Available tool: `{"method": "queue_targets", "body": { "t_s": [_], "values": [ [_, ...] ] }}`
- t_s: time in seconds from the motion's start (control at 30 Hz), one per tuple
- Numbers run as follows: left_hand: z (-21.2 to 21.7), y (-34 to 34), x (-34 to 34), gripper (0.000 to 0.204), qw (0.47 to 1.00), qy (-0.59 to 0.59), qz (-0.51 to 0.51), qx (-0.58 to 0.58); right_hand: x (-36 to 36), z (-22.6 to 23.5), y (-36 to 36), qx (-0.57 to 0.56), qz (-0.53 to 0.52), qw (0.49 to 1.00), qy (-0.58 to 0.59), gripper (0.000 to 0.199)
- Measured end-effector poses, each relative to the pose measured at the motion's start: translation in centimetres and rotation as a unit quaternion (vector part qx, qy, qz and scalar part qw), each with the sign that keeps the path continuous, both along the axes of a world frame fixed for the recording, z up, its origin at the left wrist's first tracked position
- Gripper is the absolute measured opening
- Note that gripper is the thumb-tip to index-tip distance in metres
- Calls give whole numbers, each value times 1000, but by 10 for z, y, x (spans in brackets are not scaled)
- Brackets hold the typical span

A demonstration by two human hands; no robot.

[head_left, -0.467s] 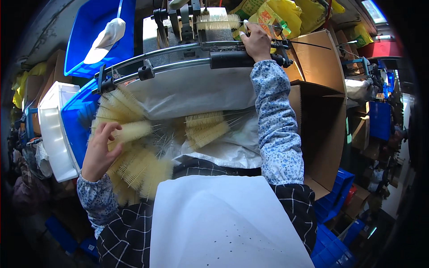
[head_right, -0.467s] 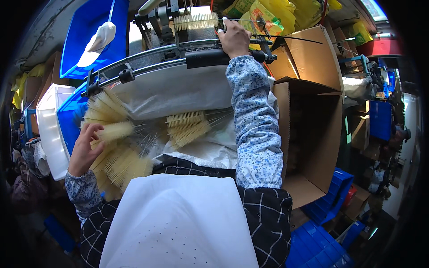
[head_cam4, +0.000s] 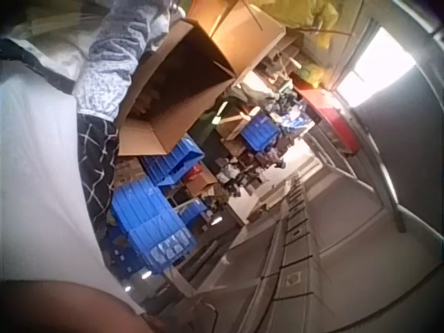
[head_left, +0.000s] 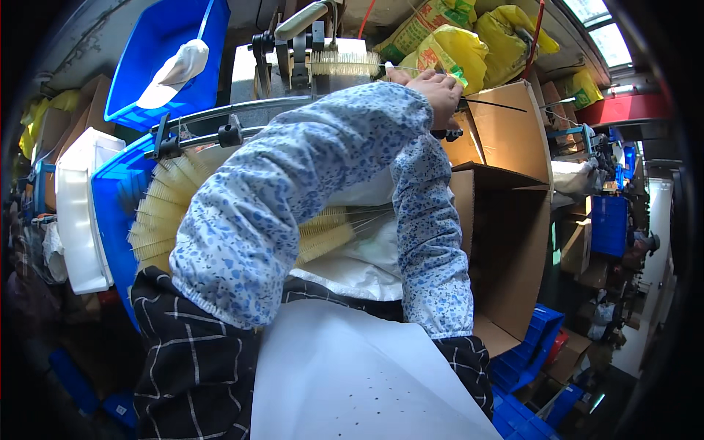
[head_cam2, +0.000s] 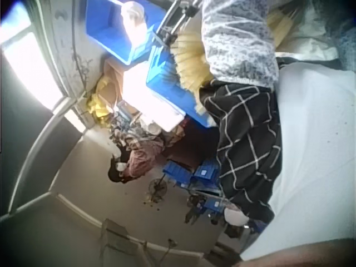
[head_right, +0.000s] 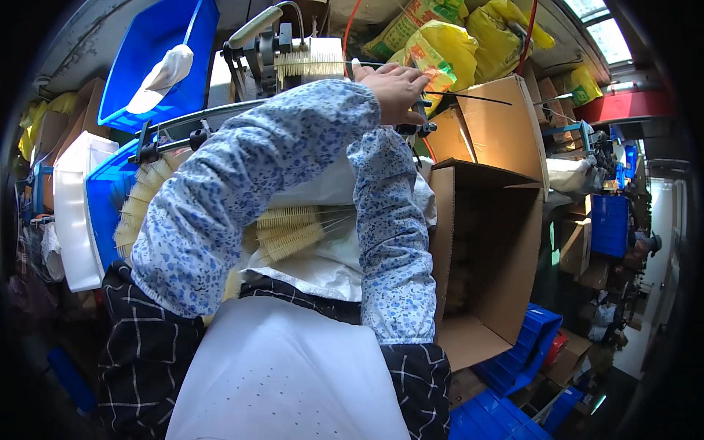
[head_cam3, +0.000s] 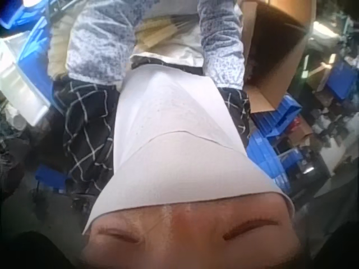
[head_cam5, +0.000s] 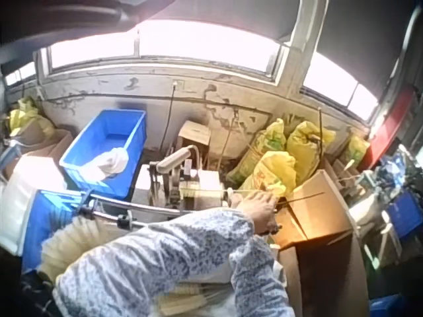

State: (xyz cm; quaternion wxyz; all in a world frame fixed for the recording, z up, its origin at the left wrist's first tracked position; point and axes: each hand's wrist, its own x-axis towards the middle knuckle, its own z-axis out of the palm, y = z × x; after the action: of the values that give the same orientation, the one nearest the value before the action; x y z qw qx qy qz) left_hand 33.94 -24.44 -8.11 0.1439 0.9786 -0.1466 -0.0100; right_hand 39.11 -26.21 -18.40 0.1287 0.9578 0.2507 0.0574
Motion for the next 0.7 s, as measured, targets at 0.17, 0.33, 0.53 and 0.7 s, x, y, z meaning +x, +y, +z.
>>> {"method": "queue_targets", "body": {
  "t_s": [0.17,0.33,0.53,0.7],
  "values": [
    [-49,-37,51,93,996,3,74,44,2,-5,-6,321,67,933,146,50],
    [-53,-46,54,75,998,32,46,23,-24,32,-4,291,1,944,155,47],
    [-49,-41,54,63,998,31,-15,50,-24,34,-3,256,-7,957,139,41],
    [-49,-41,54,65,997,20,-16,69,-25,33,-2,286,6,949,133,44]
  ]
}}
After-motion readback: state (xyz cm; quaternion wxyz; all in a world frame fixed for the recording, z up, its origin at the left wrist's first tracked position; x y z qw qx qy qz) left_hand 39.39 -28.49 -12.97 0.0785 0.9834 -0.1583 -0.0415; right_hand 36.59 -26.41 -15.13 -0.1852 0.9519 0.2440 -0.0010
